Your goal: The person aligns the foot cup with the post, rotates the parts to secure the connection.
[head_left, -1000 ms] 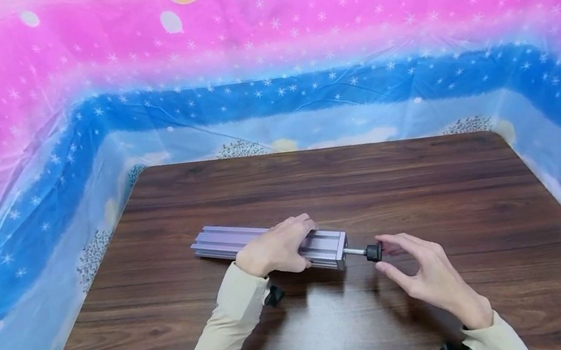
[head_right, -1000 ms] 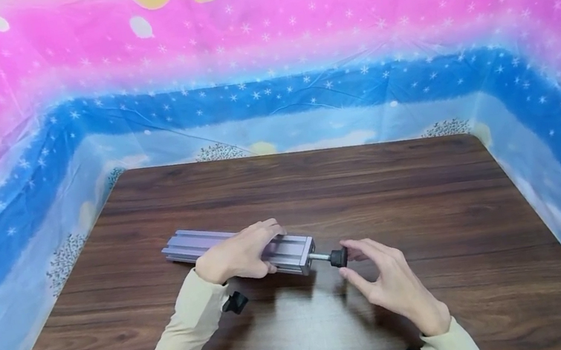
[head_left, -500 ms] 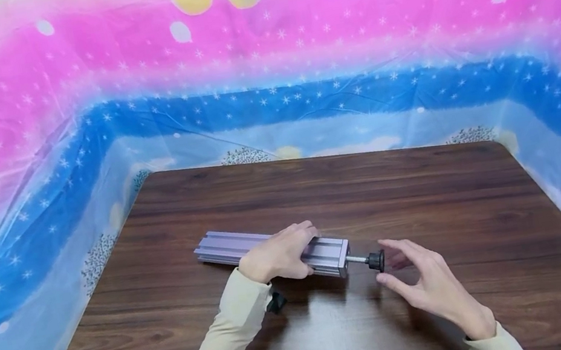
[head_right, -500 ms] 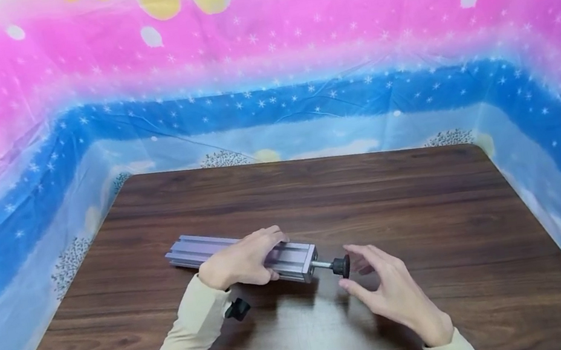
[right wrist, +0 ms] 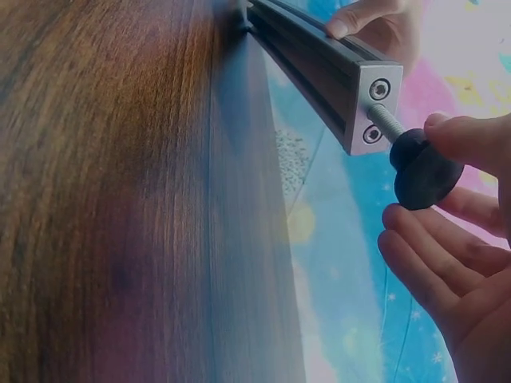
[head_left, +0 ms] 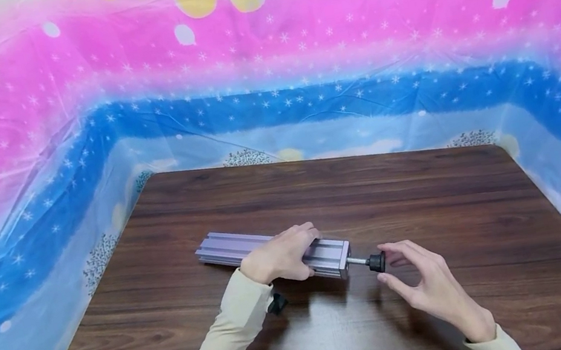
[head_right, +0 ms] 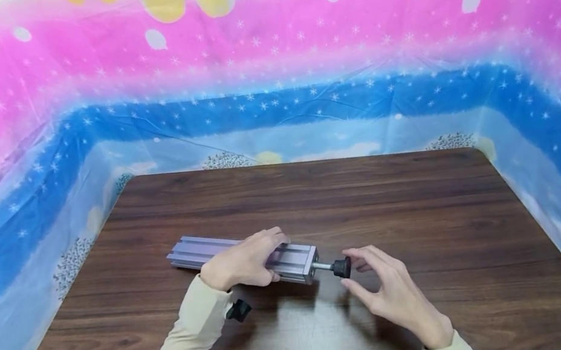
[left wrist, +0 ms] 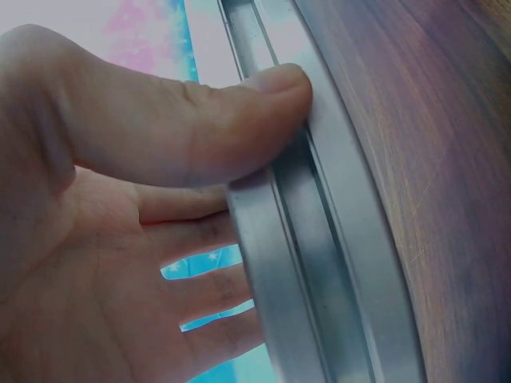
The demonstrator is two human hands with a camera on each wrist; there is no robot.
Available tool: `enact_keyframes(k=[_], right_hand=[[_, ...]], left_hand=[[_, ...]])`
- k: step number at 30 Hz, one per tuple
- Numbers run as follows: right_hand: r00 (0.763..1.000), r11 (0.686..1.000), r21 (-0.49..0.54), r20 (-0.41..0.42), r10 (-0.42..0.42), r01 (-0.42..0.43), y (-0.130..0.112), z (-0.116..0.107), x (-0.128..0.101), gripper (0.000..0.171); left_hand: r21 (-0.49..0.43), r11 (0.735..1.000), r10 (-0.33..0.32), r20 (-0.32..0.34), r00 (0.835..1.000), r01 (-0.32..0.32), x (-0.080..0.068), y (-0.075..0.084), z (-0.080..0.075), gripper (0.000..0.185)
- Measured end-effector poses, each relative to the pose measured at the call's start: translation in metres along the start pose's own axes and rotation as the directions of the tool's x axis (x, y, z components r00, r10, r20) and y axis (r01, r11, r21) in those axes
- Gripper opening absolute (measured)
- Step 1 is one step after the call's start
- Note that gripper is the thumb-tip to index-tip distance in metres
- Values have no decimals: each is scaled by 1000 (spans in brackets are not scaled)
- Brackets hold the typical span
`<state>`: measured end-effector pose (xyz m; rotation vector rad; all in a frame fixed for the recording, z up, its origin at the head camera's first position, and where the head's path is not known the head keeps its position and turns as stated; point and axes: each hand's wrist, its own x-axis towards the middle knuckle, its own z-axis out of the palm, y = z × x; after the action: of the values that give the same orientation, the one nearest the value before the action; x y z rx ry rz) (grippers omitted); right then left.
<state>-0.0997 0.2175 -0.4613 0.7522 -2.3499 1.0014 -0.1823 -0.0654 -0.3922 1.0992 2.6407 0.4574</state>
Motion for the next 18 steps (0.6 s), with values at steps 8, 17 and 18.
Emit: enact_keyframes(k=[8, 17, 18], right_hand=[[998, 998, -13, 15, 66, -66, -2, 0, 1, 46], [992, 994, -18, 56, 111, -110, 1, 0, -1, 40], [992, 994, -18, 63, 111, -111, 2, 0, -2, 42]], left_hand=[[1, 1000, 2, 14, 1000, -2, 0, 0, 1, 48], [7, 1000, 11, 4, 1000, -11, 0, 0, 1, 49], [8, 1000, 11, 3, 1000, -11, 0, 0, 1, 49]])
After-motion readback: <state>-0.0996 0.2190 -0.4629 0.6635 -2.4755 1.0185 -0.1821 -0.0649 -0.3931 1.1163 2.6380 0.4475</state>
